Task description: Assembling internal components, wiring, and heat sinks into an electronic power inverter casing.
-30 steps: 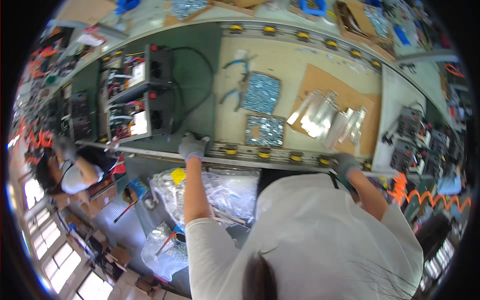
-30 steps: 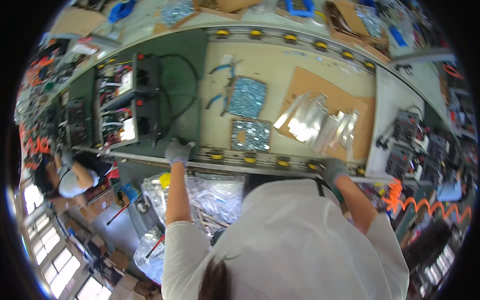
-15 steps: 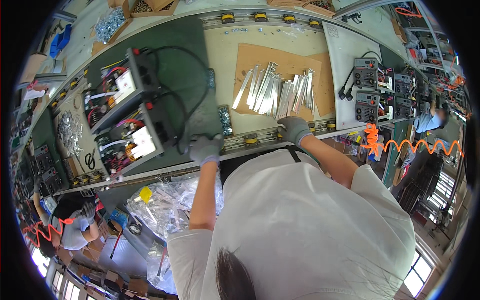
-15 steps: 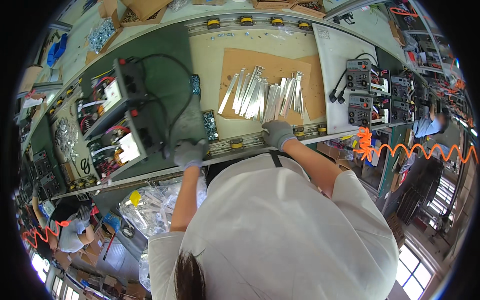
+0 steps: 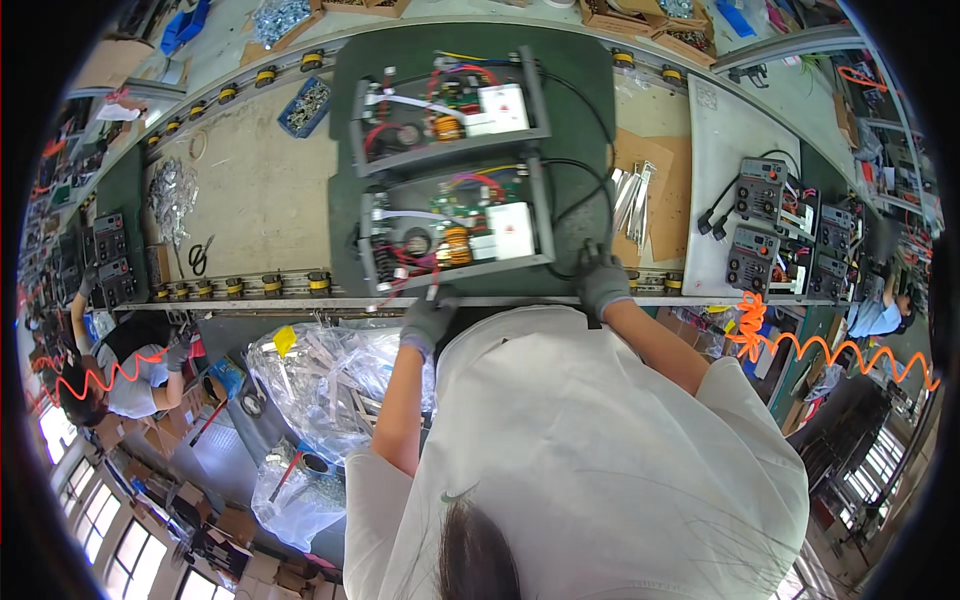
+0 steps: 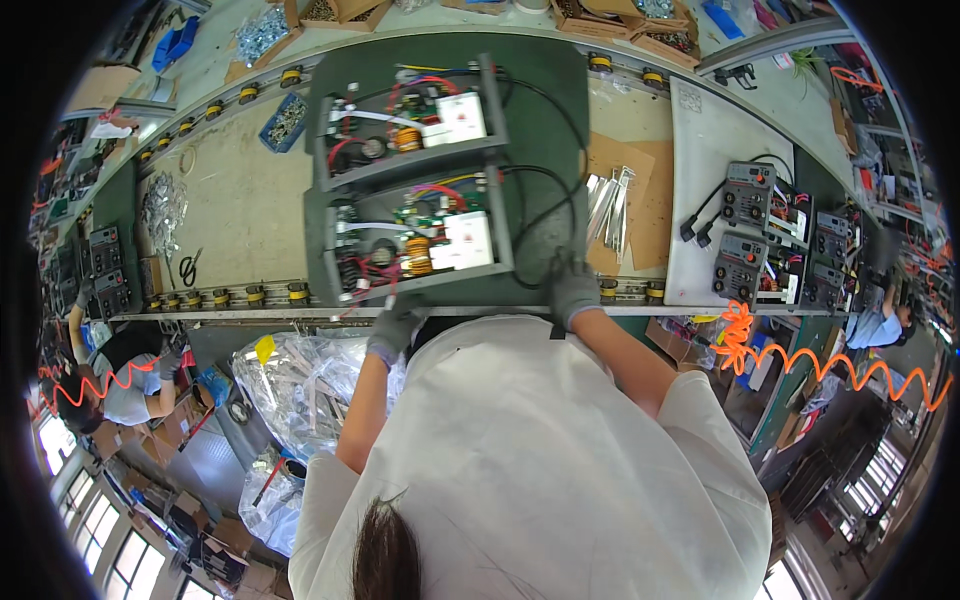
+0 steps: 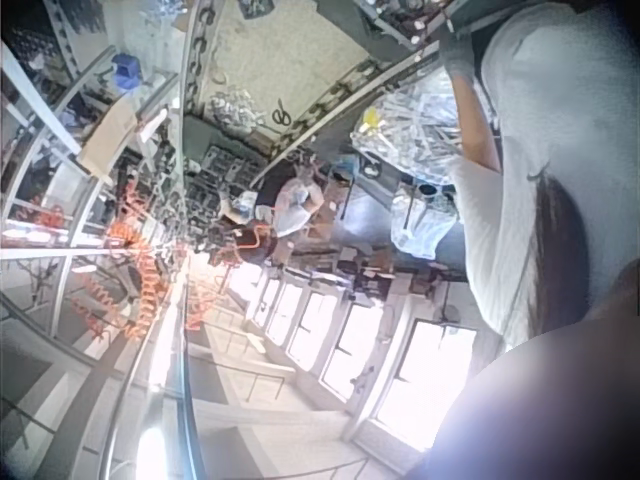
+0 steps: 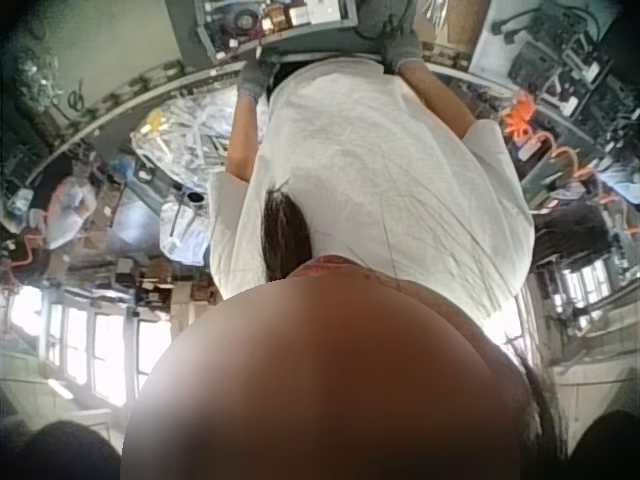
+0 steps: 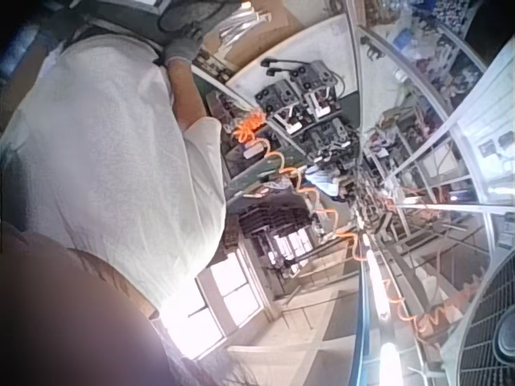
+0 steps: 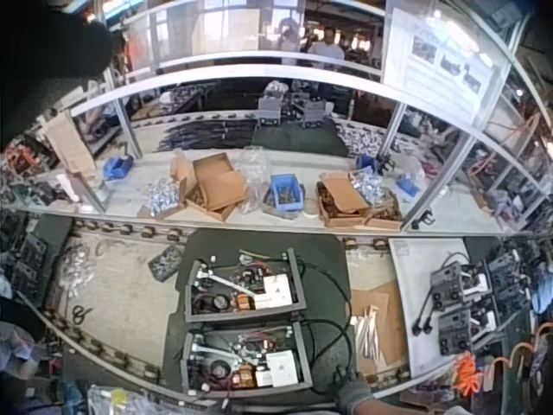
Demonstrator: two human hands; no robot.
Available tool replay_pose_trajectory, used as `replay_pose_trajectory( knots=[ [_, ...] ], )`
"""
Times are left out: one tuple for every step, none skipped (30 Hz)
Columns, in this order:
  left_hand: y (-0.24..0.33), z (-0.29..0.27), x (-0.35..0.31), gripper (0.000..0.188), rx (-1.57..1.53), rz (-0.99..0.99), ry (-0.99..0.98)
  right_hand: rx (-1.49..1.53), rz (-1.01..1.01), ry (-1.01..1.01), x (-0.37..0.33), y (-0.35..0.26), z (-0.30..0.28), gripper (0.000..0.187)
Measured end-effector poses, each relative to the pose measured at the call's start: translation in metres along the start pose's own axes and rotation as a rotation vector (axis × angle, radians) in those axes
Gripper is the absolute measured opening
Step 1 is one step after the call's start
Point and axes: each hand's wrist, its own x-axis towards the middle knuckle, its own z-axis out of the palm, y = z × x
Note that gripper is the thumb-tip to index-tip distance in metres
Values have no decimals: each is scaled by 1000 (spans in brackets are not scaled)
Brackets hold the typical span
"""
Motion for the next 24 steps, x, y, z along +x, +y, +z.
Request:
replay_pose_trajectory(
  knots=[
    [-10, -8, -2, 32, -30, -97, 126, -59, 95, -90, -3, 12, 8, 69],
    [-16, -20, -2, 30, 76, -126, 210, -57, 91, -78, -5, 26, 14, 69],
    [-16, -27, -1, 29, 217, -224, 251, -81, 64, -85, -8, 41, 18, 66],
    [-10, -30, -2, 28, 14, -188, 377, -132, 57, -149, -11, 55, 23, 64],
    [0, -38, -3, 28, -121, -246, 452, -108, 41, -106, -16, 70, 26, 64],
    [17, -40, -2, 28, -154, -222, 449, -91, 7, -143, -21, 86, 30, 60],
    [38, -39, -1, 26, -189, -92, 620, -67, -39, -154, -25, 100, 33, 58],
    [63, -39, 0, 24, -208, 43, 789, -107, -21, -166, -29, 111, 38, 57],
    [86, -39, 1, 24, -233, 50, 773, -93, -19, -142, -28, 120, 42, 57],
    [110, -38, 0, 21, -114, 291, 780, -11, 33, -173, -29, 130, 46, 56],
    [132, -38, 1, 18, 3, 536, 782, 27, 60, -164, -30, 138, 49, 55],
    [151, -37, 4, 18, 80, 629, 660, 88, 71, -170, -30, 147, 50, 54],
    [168, -36, 10, 18, 158, 720, 536, 35, 97, -92, -32, 154, 49, 53],
    [183, -32, 20, 22, 245, 804, 406, 183, 196, -163, -28, 166, 41, 49],
    [193, -28, 23, 22, 237, 820, 400, 299, 318, -255, -29, 173, 31, 46],
    [201, -23, 27, 27, 326, 869, 334, 361, 483, -73, -32, 178, 19, 40],
    [208, -20, 30, 32, 418, 917, 271, 376, 672, 74, -35, 184, 1, 38],
    [213, -16, 32, 38, 510, 819, 260, 460, 758, 303, -38, 185, -19, 33],
    [218, -11, 35, 38, 513, 823, 255, 531, 846, 514, -43, 180, -39, 29],
    [223, -6, 40, 39, 617, 746, 304, 568, 659, 712, -43, 167, -58, 26],
    [228, -2, 45, 40, 741, 684, 368, 617, 500, 875, -41, 152, -78, 25],
    [232, -1, 51, 40, 725, 672, 352, 611, 274, 904, -42, 130, -94, 25],
    [236, -1, 59, 38, 821, 609, 287, 601, 45, 928, -39, 104, -107, 26],
    [237, -1, 65, 35, 931, 516, 200, 619, -242, 889, -31, 84, -122, 28]
  ],
)
